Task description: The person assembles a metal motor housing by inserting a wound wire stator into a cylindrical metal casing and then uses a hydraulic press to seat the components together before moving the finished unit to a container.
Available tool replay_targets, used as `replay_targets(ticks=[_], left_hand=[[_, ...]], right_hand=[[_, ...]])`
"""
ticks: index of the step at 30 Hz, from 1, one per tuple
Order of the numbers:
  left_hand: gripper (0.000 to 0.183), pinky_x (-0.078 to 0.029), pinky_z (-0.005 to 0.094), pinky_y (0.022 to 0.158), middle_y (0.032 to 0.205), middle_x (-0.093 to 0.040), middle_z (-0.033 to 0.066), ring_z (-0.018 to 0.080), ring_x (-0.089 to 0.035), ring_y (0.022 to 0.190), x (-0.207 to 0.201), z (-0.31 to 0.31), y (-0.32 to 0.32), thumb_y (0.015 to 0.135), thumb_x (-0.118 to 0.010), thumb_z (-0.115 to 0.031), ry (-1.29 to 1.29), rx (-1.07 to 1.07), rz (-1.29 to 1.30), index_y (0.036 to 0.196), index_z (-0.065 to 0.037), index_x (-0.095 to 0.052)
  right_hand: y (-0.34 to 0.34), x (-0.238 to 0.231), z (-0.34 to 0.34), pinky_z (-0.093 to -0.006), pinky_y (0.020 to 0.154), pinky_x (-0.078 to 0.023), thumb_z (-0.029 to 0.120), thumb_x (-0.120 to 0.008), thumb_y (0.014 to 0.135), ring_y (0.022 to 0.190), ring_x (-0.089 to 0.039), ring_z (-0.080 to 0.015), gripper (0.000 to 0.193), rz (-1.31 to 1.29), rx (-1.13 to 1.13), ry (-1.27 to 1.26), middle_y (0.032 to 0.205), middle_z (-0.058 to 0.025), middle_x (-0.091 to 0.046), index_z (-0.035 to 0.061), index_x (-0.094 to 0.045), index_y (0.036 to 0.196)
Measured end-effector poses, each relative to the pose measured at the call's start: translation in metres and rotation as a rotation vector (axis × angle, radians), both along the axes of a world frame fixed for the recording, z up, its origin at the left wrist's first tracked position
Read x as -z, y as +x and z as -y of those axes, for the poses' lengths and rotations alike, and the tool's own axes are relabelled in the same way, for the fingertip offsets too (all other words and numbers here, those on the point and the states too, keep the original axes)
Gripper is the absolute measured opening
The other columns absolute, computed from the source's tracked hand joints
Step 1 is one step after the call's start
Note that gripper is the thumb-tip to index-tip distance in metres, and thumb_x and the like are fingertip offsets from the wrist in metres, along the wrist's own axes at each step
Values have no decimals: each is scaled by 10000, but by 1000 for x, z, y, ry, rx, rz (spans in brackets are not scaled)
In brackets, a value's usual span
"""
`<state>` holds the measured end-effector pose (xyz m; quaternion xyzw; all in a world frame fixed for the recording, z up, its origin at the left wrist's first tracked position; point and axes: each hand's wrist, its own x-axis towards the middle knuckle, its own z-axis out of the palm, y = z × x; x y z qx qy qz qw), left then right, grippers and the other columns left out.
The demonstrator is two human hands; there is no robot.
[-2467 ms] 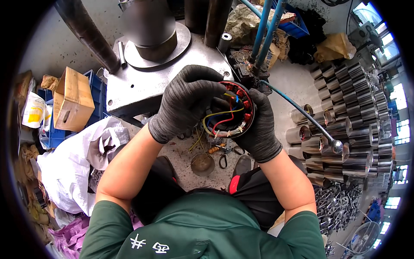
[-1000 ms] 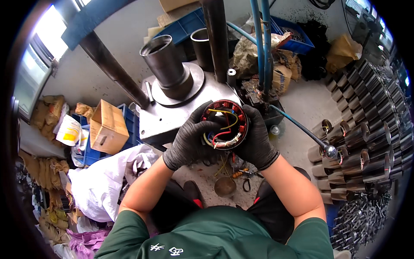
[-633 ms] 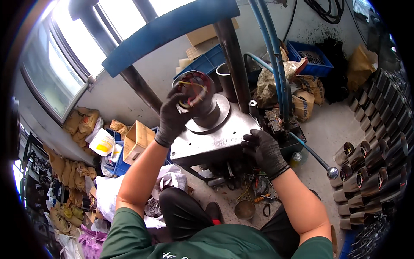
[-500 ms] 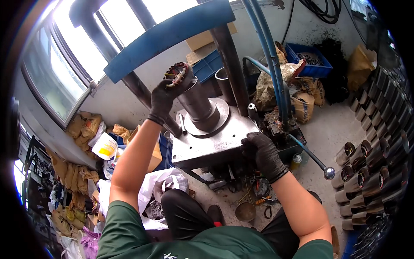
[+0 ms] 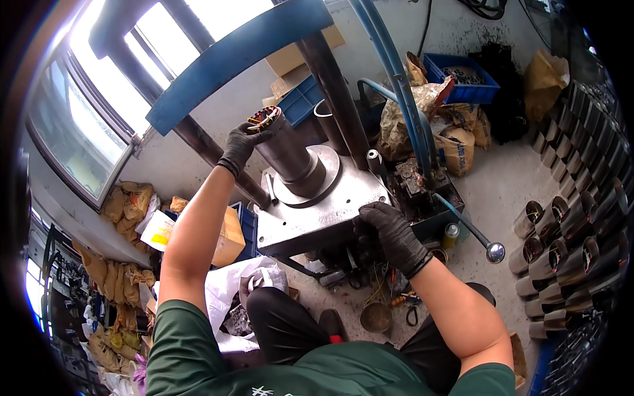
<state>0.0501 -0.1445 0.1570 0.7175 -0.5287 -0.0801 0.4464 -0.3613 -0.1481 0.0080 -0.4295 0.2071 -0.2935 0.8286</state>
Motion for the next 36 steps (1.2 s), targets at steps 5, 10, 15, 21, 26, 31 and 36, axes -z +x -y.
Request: replay_targets(ticks=[5,10,15,21,26,31,36], left_hand=[[499,-526,288,901,1054,-753,39,138,-664,950,0,-6,1,777,-930,-231,54,-10,16,1168,-7,-715],[489,-533,304,910,1080,-765,69,156,-682,974,6,-2,-15,783,-918,-204,5,-106,144,1176,-8,-704],[497,-531,310,922,1103,-767,78,164,-690,984,6,-1,-14,792,-905,-210,13,-70,147,1198,-7,-701],[525,-524,326,931,1107,-766,82,177,-687,1002,-9,-6,5,803,-892,-247,68,-29,274,1224,1,-700],[612,-413,457,1117,1343,-564,239,409,-510,1305,35,-21,-63,894,-802,-290,-596,-258,872,1379,-29,-535],[354,-541,398,940,1120,-684,145,303,-664,1095,228,-88,-177,890,-769,-182,72,735,586,1224,-113,-672],[971,-470,506,1068,1390,-608,250,414,-596,1267,412,-197,-219,836,-784,-357,1286,1209,517,1647,-276,-255]], right_hand=[[-1,-1,-2,-294,755,-538,261,-604,993,803,-643,-134,244,-25,-37,-45,919,-48,-691,34,-666,1057],[-5,2,-1,-281,736,-526,256,-600,997,760,-628,-121,233,-19,-54,-115,876,-43,-686,38,-675,1028],[-10,-13,-12,-287,736,-529,246,-594,1000,761,-625,-118,228,-62,-54,-82,868,-44,-686,36,-684,998],[-10,-7,-5,-302,803,-518,288,-601,968,823,-624,-145,283,-57,-44,-250,892,-51,-687,26,-700,1008],[-38,-31,0,-434,959,-524,343,-555,1004,1103,-666,-269,374,250,12,262,1158,-153,-715,35,-675,1178],[-65,-34,10,-524,1102,-474,297,-576,1009,1301,-589,-361,409,639,-137,366,1399,-197,-613,47,-613,1331],[-85,-43,-11,-459,1040,-548,104,-717,919,1235,-642,-307,473,424,75,33,1325,-143,-654,42,-573,1365]])
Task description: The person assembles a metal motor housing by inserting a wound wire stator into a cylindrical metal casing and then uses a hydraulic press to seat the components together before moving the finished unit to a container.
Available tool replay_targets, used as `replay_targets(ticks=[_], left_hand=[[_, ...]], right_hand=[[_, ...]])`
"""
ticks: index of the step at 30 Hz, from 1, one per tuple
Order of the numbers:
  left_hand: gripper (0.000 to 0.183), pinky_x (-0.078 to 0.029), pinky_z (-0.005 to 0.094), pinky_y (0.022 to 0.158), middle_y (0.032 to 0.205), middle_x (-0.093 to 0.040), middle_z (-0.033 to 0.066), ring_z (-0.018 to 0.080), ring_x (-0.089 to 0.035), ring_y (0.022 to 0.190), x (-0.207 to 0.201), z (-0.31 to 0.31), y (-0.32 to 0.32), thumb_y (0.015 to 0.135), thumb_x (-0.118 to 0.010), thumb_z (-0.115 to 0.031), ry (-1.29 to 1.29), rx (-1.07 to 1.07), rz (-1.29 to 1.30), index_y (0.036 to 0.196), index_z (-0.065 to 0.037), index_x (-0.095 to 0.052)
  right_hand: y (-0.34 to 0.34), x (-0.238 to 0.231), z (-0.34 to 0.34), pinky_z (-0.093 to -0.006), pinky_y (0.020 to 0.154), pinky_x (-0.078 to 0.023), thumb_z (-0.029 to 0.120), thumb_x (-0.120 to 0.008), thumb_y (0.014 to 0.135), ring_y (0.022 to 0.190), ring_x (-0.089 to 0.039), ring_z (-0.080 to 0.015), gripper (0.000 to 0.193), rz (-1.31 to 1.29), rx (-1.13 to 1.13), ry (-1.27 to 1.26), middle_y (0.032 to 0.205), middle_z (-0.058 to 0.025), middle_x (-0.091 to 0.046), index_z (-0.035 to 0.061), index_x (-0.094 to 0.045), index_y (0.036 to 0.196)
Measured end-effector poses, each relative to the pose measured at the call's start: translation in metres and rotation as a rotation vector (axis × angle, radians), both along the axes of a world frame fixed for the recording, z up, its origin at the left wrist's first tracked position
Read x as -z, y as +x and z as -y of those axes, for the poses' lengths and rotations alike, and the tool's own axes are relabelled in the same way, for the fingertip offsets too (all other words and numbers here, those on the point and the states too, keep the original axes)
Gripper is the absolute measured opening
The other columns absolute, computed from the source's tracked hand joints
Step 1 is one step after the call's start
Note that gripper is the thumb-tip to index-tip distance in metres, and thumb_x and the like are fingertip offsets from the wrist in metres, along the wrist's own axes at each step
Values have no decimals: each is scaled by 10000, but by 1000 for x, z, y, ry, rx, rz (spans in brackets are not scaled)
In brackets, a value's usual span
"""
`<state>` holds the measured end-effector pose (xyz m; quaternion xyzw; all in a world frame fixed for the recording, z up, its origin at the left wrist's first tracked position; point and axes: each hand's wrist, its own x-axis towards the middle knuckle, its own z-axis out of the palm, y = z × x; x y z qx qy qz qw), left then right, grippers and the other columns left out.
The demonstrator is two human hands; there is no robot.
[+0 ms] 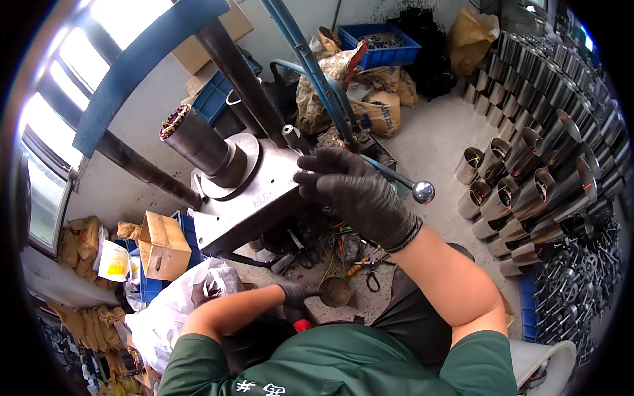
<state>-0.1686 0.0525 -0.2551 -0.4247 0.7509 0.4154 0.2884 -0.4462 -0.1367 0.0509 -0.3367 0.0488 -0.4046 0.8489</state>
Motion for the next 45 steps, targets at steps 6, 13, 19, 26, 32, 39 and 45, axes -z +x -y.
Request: replay_targets(ticks=[6,13,19,26,32,39,45], left_hand=[[647,-530,531,915,1094,-717,241,432,-687,1037,80,-26,-30,764,-816,-229,-256,-233,-28,1369,-175,-594],[345,-535,528,906,1165,-660,239,431,-643,1090,25,-4,-60,780,-800,-286,-418,-401,-169,1051,-82,-739],[454,-409,430,1164,1502,-482,213,368,-454,1413,-111,-4,-24,751,-895,-224,-731,-737,-711,1137,-41,-742],[178,-568,293,849,959,-697,21,141,-672,910,-315,-32,66,844,-740,19,-921,-1499,-1337,994,-56,-681],[134,-546,282,804,934,-697,24,121,-660,870,-374,17,171,907,-795,-95,-1634,-1463,-1370,958,-45,-681],[165,-478,269,722,893,-657,6,109,-587,806,-408,82,211,868,-816,-65,-1717,-1474,-1307,948,-61,-671],[128,-478,260,673,871,-664,-23,95,-587,766,-442,117,234,904,-791,-134,-1797,-1299,-607,979,-81,-702]], right_hand=[[-31,-20,-37,-316,825,-618,16,-784,885,897,-730,-177,382,-435,416,-518,1029,-84,-721,26,-610,1225],[-79,-59,-55,-528,1034,-492,36,-746,891,829,-679,-285,217,-782,1232,-1660,893,-71,-682,88,-655,1080],[-104,-25,-29,-527,1141,-405,47,-621,990,1174,-618,-359,227,-1090,1327,-1542,1206,-142,-662,51,-638,1217],[-68,6,2,-369,925,-561,93,-510,1087,1091,-653,-243,287,-890,1171,-1117,1319,-136,-592,59,-506,1372],[8,-44,100,-428,947,-544,90,-511,1035,1148,-628,-364,578,-914,1409,-1200,1299,-226,-576,75,-318,1579],[31,-39,125,-440,925,-539,107,-525,998,1068,-623,-331,694,-917,1563,-1136,1270,-217,-571,39,-229,1622],[33,-50,108,-424,897,-563,98,-507,1011,1041,-665,-327,538,-805,1521,-1026,1241,-214,-610,-16,-391,1524]])
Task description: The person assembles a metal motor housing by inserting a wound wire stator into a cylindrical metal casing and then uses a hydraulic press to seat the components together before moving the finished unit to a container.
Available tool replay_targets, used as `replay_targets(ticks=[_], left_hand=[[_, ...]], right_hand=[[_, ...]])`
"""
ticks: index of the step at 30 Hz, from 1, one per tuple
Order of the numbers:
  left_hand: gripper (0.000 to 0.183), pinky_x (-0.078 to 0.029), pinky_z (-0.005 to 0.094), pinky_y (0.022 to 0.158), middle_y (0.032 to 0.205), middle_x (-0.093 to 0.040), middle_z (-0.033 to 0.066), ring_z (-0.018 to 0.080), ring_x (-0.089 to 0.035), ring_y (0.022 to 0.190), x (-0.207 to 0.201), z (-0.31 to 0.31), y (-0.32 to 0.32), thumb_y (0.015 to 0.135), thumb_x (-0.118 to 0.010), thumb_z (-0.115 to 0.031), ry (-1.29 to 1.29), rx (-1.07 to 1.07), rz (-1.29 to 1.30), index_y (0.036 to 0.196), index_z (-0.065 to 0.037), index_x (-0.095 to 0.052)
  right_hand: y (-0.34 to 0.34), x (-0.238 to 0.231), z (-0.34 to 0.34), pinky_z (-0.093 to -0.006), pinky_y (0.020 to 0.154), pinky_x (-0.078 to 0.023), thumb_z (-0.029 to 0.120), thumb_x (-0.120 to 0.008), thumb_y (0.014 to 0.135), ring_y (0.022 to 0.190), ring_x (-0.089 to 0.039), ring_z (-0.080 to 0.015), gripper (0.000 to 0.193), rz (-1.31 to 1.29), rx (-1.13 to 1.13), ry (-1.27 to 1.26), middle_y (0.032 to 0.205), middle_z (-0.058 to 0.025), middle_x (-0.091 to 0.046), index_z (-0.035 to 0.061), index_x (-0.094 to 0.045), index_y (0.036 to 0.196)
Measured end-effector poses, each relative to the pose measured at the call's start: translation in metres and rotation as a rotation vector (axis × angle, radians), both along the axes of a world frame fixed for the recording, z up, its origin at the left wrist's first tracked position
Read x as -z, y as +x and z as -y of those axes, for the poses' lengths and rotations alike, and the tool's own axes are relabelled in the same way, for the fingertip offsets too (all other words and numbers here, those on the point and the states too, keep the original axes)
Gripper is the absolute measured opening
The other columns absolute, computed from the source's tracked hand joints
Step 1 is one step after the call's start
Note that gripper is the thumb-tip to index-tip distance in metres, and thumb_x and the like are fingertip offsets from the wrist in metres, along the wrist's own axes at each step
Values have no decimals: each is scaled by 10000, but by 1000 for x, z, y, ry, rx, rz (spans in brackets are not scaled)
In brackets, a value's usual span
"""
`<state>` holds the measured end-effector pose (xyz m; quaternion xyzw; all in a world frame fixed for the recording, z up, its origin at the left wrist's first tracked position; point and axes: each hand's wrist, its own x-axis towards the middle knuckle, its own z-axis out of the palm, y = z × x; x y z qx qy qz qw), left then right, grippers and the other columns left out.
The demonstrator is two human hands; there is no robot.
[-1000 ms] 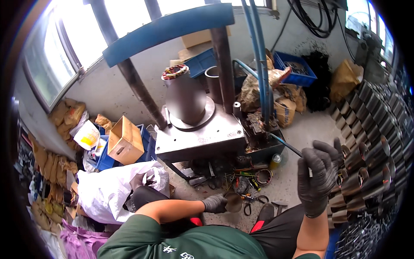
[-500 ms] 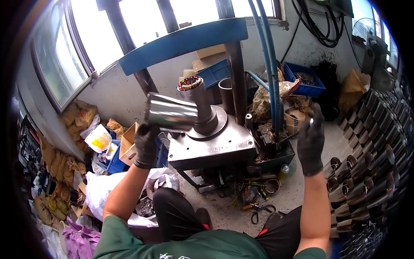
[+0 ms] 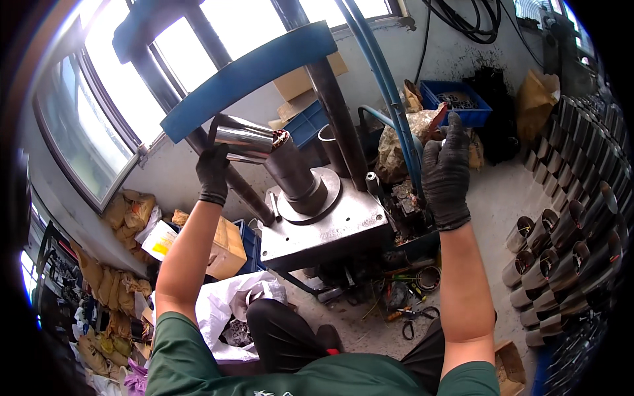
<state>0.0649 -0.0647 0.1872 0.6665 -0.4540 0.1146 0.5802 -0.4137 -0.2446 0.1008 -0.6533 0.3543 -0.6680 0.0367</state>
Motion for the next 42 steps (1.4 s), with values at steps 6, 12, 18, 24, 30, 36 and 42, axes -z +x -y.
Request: replay_targets(ticks=[6,12,18,24,30,36,42], left_hand=[[159,-550,285,727,985,-673,-26,88,-637,925,-49,30,35,952,-746,-236,67,285,-294,1060,-134,-689],[183,-581,354,846,1179,-710,25,132,-670,1064,-80,49,45,1023,-599,-236,255,283,-300,1153,-112,-633],[169,-581,325,809,1060,-702,7,117,-675,981,-87,61,26,1008,-625,-243,316,295,-154,1062,-96,-689],[159,-539,322,798,903,-672,-14,93,-652,907,-95,63,17,961,-696,-272,370,270,-148,932,-115,-693],[223,-520,291,741,874,-667,-8,95,-634,853,-94,71,-2,955,-703,-326,401,232,-24,890,-115,-671],[252,-505,269,719,865,-642,-24,90,-607,818,-91,67,6,950,-718,-353,402,223,-23,881,-118,-660],[212,-491,251,705,844,-634,-39,81,-601,803,-90,71,3,944,-743,-316,387,334,30,865,-140,-655]], right_hand=[[-18,-25,-14,-408,864,-578,106,-585,976,964,-700,-324,237,-48,76,-64,1114,-184,-695,1,-666,1172],[-23,-31,-19,-393,786,-586,95,-635,945,817,-712,-312,115,-75,2,-77,918,-159,-724,34,-708,1009],[-30,-35,-24,-392,757,-582,146,-679,936,773,-705,-303,124,-145,-60,70,869,-164,-719,27,-710,954],[-27,-37,-28,-352,845,-576,170,-702,969,913,-715,-232,193,-144,-76,41,1114,-161,-713,-17,-696,1013],[-30,-43,-35,-396,865,-603,191,-685,943,916,-743,-281,259,-84,-151,53,1187,-203,-695,-24,-735,1078],[-32,-38,-38,-414,834,-593,165,-607,951,874,-737,-307,230,-233,-99,101,992,-191,-728,-2,-732,1049],[-43,-45,-46,-396,705,-523,65,-555,940,739,-649,-263,126,-359,-190,236,852,-174,-662,-5,-655,971]])
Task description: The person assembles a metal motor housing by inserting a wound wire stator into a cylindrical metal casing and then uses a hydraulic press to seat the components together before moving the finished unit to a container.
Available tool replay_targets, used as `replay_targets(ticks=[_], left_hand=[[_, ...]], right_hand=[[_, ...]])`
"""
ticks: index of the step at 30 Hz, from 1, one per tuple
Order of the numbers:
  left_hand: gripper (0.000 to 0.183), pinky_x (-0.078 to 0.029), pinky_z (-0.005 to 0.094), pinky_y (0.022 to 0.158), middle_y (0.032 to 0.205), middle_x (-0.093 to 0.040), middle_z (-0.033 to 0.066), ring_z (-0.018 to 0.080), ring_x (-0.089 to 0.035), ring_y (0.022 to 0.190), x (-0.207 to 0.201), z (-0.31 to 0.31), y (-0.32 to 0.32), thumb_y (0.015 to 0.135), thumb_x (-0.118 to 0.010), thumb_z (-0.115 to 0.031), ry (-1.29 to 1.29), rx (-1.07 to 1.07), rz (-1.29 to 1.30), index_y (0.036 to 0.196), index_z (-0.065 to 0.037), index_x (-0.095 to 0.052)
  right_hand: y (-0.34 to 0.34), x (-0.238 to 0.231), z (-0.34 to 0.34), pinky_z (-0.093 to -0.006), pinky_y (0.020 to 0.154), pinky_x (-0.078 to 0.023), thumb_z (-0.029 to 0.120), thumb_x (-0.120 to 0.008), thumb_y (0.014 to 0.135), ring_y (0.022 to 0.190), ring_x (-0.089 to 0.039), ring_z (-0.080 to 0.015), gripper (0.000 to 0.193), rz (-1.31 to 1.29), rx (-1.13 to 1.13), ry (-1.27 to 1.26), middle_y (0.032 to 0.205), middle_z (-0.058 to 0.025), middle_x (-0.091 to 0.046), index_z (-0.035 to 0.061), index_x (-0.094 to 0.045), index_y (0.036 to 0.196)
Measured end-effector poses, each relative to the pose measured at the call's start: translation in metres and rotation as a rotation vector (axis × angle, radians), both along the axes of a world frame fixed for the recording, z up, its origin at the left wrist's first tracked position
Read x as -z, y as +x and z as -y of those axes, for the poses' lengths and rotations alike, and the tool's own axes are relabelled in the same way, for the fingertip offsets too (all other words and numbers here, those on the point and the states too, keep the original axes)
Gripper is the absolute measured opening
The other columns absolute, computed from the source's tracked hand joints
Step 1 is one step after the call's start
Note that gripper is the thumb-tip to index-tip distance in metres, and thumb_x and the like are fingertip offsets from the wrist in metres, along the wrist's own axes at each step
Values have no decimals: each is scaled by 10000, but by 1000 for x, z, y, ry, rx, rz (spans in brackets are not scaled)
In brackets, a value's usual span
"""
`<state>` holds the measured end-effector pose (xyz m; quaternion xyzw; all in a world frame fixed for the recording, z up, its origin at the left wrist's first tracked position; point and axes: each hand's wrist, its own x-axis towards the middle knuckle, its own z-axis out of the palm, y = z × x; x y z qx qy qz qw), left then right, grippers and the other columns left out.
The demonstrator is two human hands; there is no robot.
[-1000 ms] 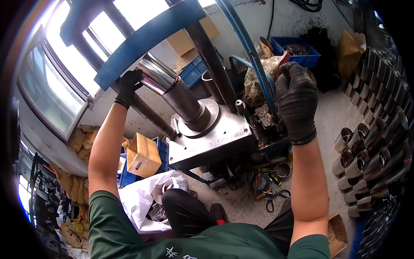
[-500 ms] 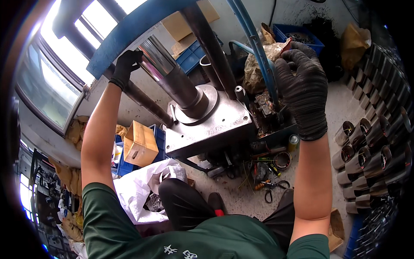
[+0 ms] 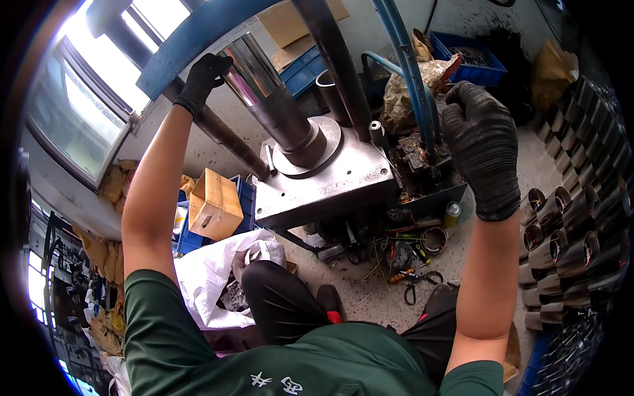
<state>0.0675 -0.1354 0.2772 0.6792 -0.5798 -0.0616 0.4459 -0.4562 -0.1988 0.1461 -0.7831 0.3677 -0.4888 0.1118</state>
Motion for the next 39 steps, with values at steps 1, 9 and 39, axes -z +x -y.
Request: replay_targets(ticks=[1,9,39], left_hand=[[211,-493,257,702,858,-634,-34,85,-604,803,1,0,3,944,-746,-311,-4,3,-15,867,-132,-664],[623,-532,303,707,1165,-646,72,167,-654,955,44,3,-21,970,-747,-254,-349,11,-162,1491,-110,-437],[777,-397,414,1171,1455,-540,219,350,-517,1366,308,-44,-89,857,-740,-79,-314,-266,-321,1542,-24,-377]], right_hand=[[1,0,-2,-396,701,-520,72,-558,940,733,-645,-266,125,-13,-7,7,845,-173,-660,-5,-653,965],[-20,9,-25,-458,821,-575,228,-611,923,883,-723,-367,289,-205,36,-128,982,-228,-717,40,-716,1116],[-86,71,-127,-458,743,-555,149,-740,776,821,-698,-370,142,-905,-218,264,872,-151,-720,48,-729,875]])
